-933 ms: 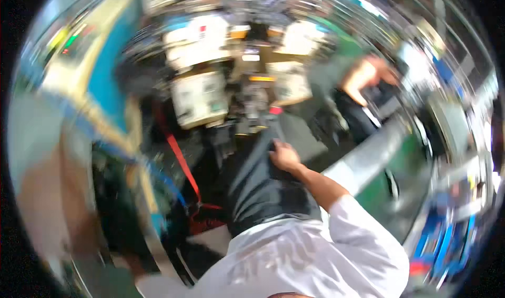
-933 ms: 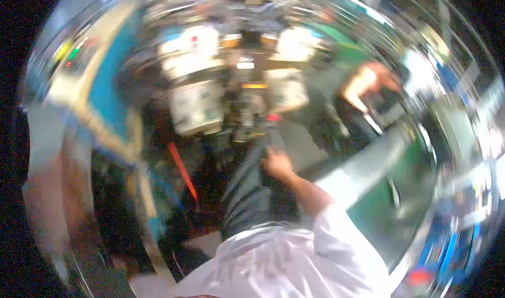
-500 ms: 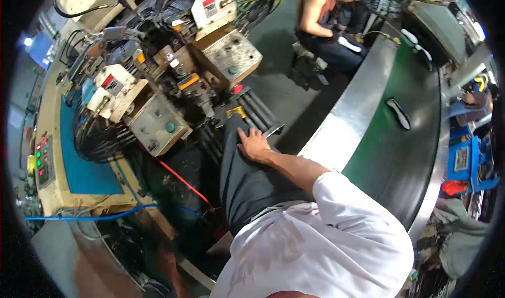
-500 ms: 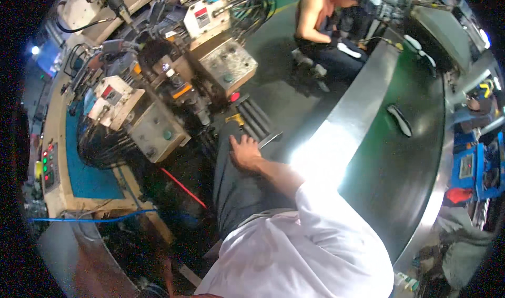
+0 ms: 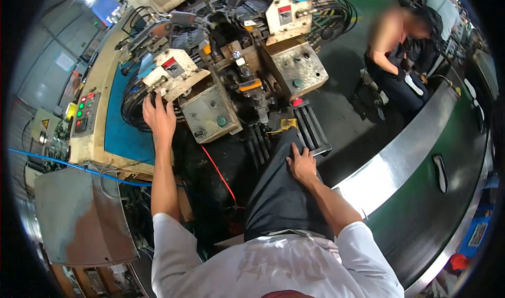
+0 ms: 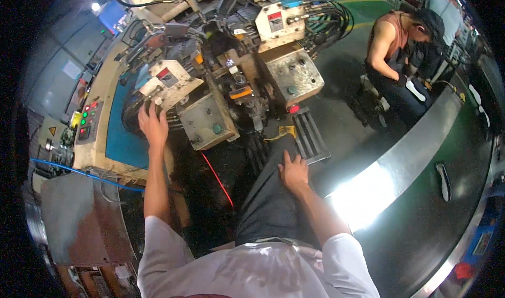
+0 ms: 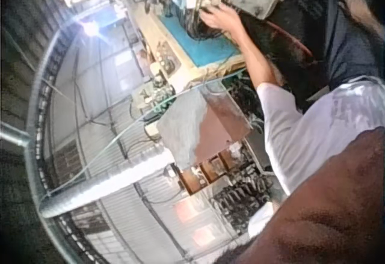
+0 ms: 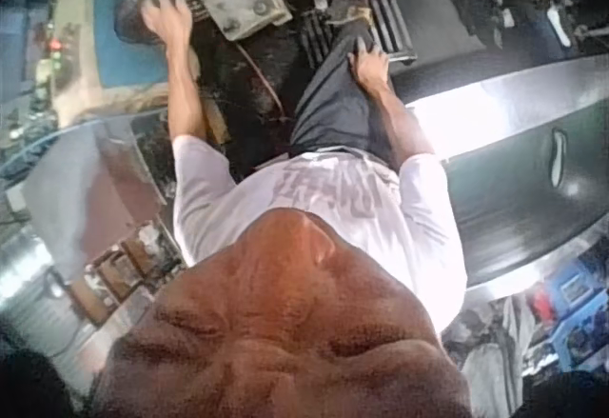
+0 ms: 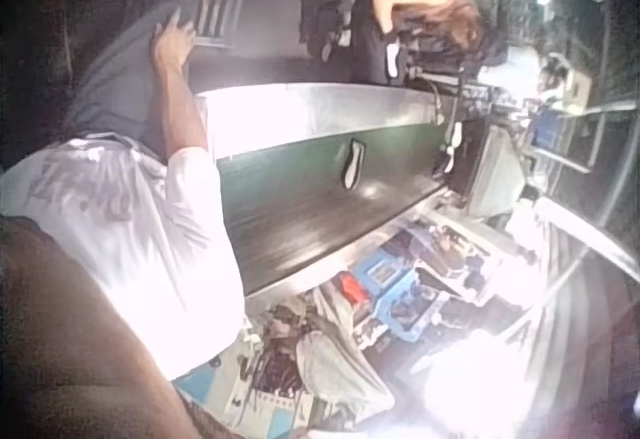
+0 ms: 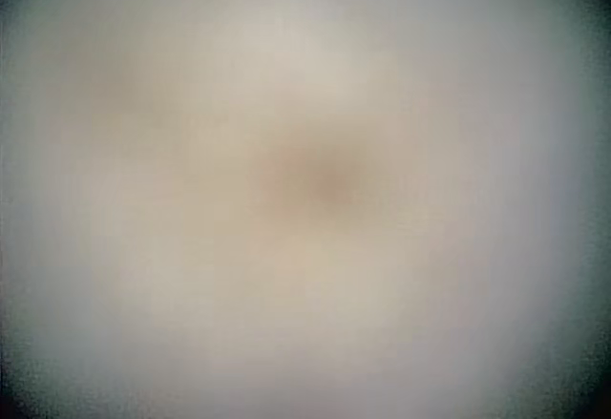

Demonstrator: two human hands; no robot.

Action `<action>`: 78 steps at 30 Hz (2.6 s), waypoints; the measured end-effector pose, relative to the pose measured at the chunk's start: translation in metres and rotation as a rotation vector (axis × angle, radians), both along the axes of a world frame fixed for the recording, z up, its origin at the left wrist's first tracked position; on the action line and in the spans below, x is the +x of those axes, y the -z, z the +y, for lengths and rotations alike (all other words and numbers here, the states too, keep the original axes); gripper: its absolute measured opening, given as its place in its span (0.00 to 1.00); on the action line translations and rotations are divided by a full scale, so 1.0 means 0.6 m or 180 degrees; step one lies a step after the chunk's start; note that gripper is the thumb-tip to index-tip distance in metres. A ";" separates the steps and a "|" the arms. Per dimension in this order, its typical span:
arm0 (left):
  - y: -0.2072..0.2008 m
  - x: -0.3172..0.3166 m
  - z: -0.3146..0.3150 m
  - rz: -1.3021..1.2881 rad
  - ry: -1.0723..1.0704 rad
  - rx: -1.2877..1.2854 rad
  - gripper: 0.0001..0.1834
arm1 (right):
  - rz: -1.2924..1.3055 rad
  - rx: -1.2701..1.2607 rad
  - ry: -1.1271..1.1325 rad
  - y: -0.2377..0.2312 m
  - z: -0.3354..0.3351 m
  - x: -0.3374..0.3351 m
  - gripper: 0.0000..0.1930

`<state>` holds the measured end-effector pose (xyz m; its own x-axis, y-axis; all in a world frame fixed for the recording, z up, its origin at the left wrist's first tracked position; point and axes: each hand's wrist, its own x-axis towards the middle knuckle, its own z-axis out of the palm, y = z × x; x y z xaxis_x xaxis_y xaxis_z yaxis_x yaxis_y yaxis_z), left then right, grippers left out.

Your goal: The person assembles shoes by picking up shoe uppers and soles from a conveyor belt and placing them into a machine. They repeatedly press a lever to secure the parts together and then place the finished shoes back onto the belt. The process involves handling multiple shoe components and operating a mechanical press.

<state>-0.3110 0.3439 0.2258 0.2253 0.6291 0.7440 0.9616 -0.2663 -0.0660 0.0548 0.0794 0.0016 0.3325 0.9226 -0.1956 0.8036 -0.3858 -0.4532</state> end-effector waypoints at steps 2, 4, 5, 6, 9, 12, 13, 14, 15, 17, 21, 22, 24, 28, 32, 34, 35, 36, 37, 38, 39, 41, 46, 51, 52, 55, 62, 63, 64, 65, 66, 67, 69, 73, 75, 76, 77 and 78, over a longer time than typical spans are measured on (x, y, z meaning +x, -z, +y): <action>0.033 -0.049 0.063 -0.0367 -0.0409 -0.0583 0.31 | 0.0082 0.0017 -0.0045 -0.004 0.004 -0.008 0.36; 0.066 -0.073 0.093 -0.0468 -0.0714 -0.0773 0.33 | 0.0097 0.0014 -0.0046 -0.003 0.006 -0.006 0.36; 0.076 -0.084 0.105 -0.0516 -0.0869 -0.0867 0.34 | 0.0101 0.0018 -0.0069 -0.003 0.008 -0.008 0.36; 0.084 -0.073 0.110 -0.0757 -0.0912 -0.0861 0.34 | 0.0082 -0.0007 -0.0049 -0.002 0.006 -0.004 0.36; 0.098 -0.065 0.110 -0.1232 -0.0990 -0.0718 0.37 | 0.0057 -0.0023 -0.0049 -0.005 0.008 0.003 0.36; 0.103 -0.058 0.123 -0.1571 -0.1017 -0.0845 0.38 | 0.0015 -0.0021 -0.0032 0.006 0.007 0.010 0.36; 0.105 -0.078 0.129 -0.1735 -0.1143 -0.0881 0.39 | 0.0027 0.0038 -0.0045 0.005 0.013 0.004 0.36; 0.108 -0.095 0.132 -0.1809 -0.1152 -0.0695 0.38 | 0.0043 0.0030 -0.0098 0.005 0.017 -0.003 0.36; 0.111 -0.070 0.130 -0.1927 -0.1147 -0.0684 0.36 | 0.0010 0.0001 -0.0056 0.007 0.018 0.002 0.36; 0.107 -0.050 0.121 -0.1978 -0.1089 -0.0655 0.34 | -0.0001 0.0001 -0.0032 0.008 0.020 0.005 0.36; 0.107 -0.083 0.114 -0.1233 -0.0929 -0.0479 0.31 | 0.0052 -0.0028 -0.0121 0.008 0.022 -0.008 0.36; 0.108 -0.092 0.112 -0.0927 -0.0887 -0.0400 0.31 | 0.0082 -0.0042 -0.0151 0.011 0.022 -0.012 0.36; 0.099 -0.095 0.104 -0.0332 -0.0793 -0.0419 0.30 | 0.0094 -0.0060 -0.0174 0.013 0.023 -0.013 0.36; 0.087 -0.071 0.128 -0.0130 -0.0638 -0.0323 0.26 | -0.0033 0.0042 0.0025 0.012 0.021 -0.004 0.35; 0.113 -0.089 0.120 -0.0741 -0.0617 -0.0355 0.24 | 0.0073 0.0388 -0.0222 0.003 0.016 0.016 0.29; 0.148 -0.148 0.151 -0.1365 -0.0996 -0.0413 0.32 | 0.0325 -0.0216 -0.0182 -0.030 0.029 0.009 0.30; 0.159 -0.241 0.183 -0.1445 -0.0908 -0.0201 0.34 | 0.0151 0.0024 -0.0189 -0.019 0.038 -0.012 0.31; 0.187 -0.181 0.200 -0.1448 -0.0915 -0.0230 0.36 | -0.0136 0.0149 -0.0049 0.011 0.021 -0.002 0.31; 0.199 -0.162 0.202 -0.1457 -0.0986 -0.0287 0.36 | -0.0074 0.0090 0.0018 0.012 0.008 0.008 0.32; 0.204 -0.152 0.206 -0.1449 -0.1093 -0.0299 0.36 | 0.0011 0.0067 0.0041 0.004 0.003 0.011 0.33; 0.202 -0.143 0.213 -0.1407 -0.1139 -0.0252 0.36 | 0.0109 0.0067 0.0032 -0.005 0.003 0.009 0.34; 0.205 -0.161 0.232 -0.1211 -0.1136 -0.0101 0.35 | 0.0073 0.0166 0.0080 -0.011 0.002 0.009 0.34; 0.211 -0.174 0.231 -0.1408 -0.1293 -0.0099 0.33 | 0.0079 0.0063 0.0104 -0.020 0.003 0.002 0.33; 0.219 -0.163 0.241 -0.1454 -0.1425 -0.0052 0.34 | 0.0050 0.0098 0.0183 -0.007 0.003 0.005 0.33; 0.220 -0.162 0.241 -0.1482 -0.1396 0.0001 0.33 | 0.0030 0.0081 0.0159 -0.006 0.005 0.005 0.33; 0.227 -0.173 0.241 -0.1479 -0.1359 0.0147 0.32 | 0.0024 0.0081 0.0104 -0.008 0.009 0.005 0.33; 0.233 -0.155 0.233 -0.1536 -0.1432 0.0145 0.32 | 0.0064 -0.0079 0.0087 -0.019 0.009 0.007 0.32; 0.226 -0.154 0.231 -0.1524 -0.1372 0.0208 0.32 | 0.0078 -0.0098 0.0076 -0.016 0.012 0.007 0.32; 0.227 -0.164 0.238 -0.1557 -0.1363 0.0101 0.31 | 0.0069 -0.0075 0.0082 -0.012 0.014 0.004 0.32; 0.228 -0.169 0.233 -0.1563 -0.1368 0.0127 0.31 | 0.0060 -0.0053 0.0090 -0.008 0.014 0.000 0.32; 0.229 -0.149 0.231 -0.1594 -0.1334 0.0128 0.31 | 0.0024 -0.0038 0.0140 -0.003 0.014 0.003 0.32; 0.226 -0.147 0.228 -0.1604 -0.1347 0.0134 0.31 | 0.0054 -0.0112 0.0096 -0.006 0.015 0.002 0.32; 0.222 -0.145 0.223 -0.1619 -0.1358 0.0135 0.31 | 0.0103 -0.0129 0.0077 -0.016 0.017 0.004 0.32; 0.213 -0.137 0.212 -0.1763 -0.1357 -0.0015 0.31 | 0.0011 -0.0083 0.0137 -0.010 0.014 0.002 0.32; 0.209 -0.132 0.207 -0.1728 -0.1282 0.0065 0.31 | 0.0092 -0.0079 0.0151 -0.010 0.012 0.003 0.32; 0.206 -0.132 0.206 -0.1743 -0.1288 0.0030 0.31 | 0.0140 -0.0072 0.0153 -0.012 0.012 0.001 0.32; 0.203 -0.131 0.206 -0.1759 -0.1294 -0.0005 0.31 | 0.0133 -0.0071 0.0152 -0.014 0.012 0.000 0.32; 0.200 -0.127 0.204 -0.1779 -0.1301 -0.0050 0.31 | 0.0120 -0.0078 0.0154 -0.012 0.013 0.000 0.32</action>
<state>-0.3874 0.4665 0.1056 -0.4467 0.5936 0.6694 0.8736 0.1279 0.4695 0.0547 0.0874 0.0086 0.3685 0.9004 -0.2311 0.7663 -0.4350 -0.4728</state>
